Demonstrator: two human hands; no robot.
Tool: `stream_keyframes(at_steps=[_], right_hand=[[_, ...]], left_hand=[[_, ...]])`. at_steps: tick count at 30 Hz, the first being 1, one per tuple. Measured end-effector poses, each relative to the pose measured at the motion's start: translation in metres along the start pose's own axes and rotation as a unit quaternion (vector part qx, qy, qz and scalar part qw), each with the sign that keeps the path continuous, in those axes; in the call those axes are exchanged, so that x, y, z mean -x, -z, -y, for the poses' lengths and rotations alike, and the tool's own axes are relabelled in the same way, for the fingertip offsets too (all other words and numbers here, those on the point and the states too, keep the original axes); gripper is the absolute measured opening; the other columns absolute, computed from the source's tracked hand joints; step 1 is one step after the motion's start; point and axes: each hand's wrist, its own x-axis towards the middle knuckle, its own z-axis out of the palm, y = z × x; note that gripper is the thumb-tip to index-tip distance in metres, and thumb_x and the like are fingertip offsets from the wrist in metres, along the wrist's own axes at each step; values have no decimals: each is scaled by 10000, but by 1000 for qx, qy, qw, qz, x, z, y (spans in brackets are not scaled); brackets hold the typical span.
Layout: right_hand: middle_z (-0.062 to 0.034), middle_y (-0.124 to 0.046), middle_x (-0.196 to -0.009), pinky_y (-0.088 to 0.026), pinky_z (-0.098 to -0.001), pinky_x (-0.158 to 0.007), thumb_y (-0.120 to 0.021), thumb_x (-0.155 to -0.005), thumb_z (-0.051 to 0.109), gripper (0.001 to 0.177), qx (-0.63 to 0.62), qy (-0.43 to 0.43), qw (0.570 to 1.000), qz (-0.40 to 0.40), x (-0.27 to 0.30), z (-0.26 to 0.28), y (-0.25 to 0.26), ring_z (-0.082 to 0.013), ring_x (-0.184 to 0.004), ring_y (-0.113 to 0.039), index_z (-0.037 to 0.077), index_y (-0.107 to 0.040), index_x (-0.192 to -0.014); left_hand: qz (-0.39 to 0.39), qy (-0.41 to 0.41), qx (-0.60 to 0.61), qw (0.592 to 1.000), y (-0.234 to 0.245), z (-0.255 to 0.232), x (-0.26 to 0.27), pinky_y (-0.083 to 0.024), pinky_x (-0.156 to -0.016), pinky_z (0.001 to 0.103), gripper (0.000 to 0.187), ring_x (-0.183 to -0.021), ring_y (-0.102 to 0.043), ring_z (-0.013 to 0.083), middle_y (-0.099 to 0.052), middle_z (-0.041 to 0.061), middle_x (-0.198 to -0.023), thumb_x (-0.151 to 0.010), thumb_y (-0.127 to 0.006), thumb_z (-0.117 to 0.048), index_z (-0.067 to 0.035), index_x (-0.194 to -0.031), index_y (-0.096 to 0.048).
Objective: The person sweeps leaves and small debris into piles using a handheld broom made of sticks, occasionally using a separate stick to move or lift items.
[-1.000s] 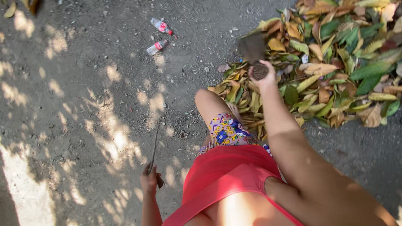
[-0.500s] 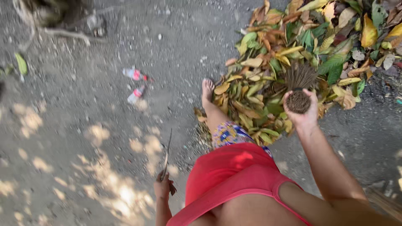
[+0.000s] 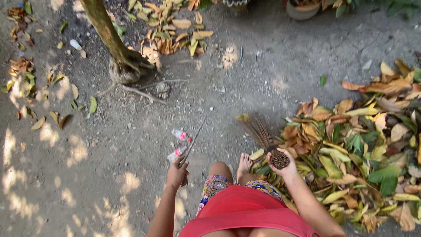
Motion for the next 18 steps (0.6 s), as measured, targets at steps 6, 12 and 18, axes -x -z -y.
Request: stream_keyframes(at_steps=[6,12,18], right_hand=[[-182,-685,-944,-625,-452,-781,-645,-882,234,266,1,139,980,-145,7,41,18,-342,-859,-679,28,-606,-1044],[-123,-680,-1069,-618,-459,-873,-657,-926,278,278,-90,273,935,-210,60,34,17,-287,-1016,-651,85,-644,-1126],[-110,-731,-934,-640,-359,-799,-799,-873,271,219,-243,234,935,-111,39,-48,-139,-235,-842,-721,105,-678,-949]], left_hand=[[40,-30,4,999,6,-92,-53,-525,-576,295,519,-586,-681,136,-717,117,-713,-937,-681,-255,-85,-1420,-598],[62,-96,164,980,23,-205,-135,-469,-517,285,520,-591,-598,101,-677,53,-766,-1035,-743,-253,121,-1359,-584],[169,-139,174,960,34,-324,-226,-350,-367,317,548,-422,-487,114,-594,60,-655,-983,-652,-172,-42,-1489,-488]])
